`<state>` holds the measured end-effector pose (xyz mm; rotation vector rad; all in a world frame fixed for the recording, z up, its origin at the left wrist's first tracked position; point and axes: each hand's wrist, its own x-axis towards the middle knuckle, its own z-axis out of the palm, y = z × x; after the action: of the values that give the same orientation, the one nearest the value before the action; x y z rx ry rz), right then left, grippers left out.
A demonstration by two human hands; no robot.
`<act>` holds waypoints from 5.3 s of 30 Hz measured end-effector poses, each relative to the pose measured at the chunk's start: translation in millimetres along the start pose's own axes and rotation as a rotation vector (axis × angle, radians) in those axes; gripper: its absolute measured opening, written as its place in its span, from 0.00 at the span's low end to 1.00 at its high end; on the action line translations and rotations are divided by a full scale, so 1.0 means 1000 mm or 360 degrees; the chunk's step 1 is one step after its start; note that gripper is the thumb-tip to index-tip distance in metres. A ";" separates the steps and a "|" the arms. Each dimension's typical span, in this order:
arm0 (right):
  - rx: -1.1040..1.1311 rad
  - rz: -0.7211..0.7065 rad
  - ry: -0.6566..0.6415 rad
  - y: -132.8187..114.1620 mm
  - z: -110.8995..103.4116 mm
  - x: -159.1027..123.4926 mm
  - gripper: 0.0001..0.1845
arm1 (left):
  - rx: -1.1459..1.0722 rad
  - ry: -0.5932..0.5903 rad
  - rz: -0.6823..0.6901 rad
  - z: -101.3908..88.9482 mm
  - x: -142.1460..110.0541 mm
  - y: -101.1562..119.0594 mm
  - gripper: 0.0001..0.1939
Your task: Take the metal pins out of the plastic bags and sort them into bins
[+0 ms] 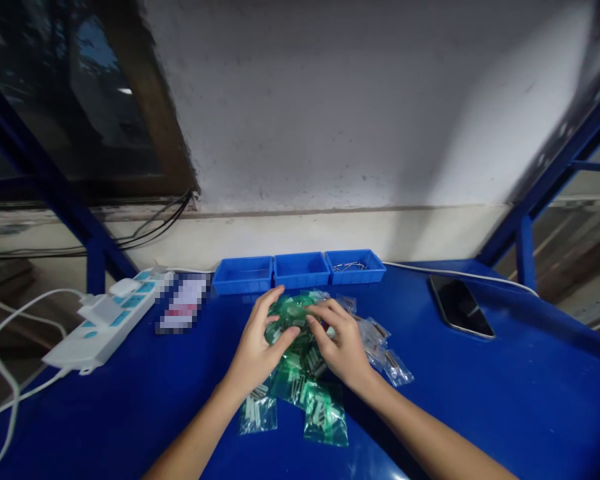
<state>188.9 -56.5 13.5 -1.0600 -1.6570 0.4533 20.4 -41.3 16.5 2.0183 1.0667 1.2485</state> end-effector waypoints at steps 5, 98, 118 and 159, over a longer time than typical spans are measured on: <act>-0.0171 -0.0261 -0.0173 -0.007 0.002 -0.007 0.13 | 0.0129 -0.0153 -0.0027 -0.017 0.013 -0.011 0.08; 0.0452 0.0532 0.0001 -0.007 0.021 0.023 0.15 | 0.0332 -0.0010 0.0335 -0.017 0.003 -0.003 0.09; -0.0723 -0.0503 -0.0378 0.008 0.011 0.013 0.22 | -0.0449 -0.0058 -0.0542 -0.024 0.016 -0.020 0.15; -0.0357 0.0074 -0.0320 0.000 0.005 -0.012 0.10 | -0.0148 -0.0363 -0.0540 -0.014 0.000 -0.028 0.11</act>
<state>184.5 -65.5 4.7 -1.2531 -1.8976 0.4224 -1.7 -25.6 1.4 1.7683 1.1563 0.8555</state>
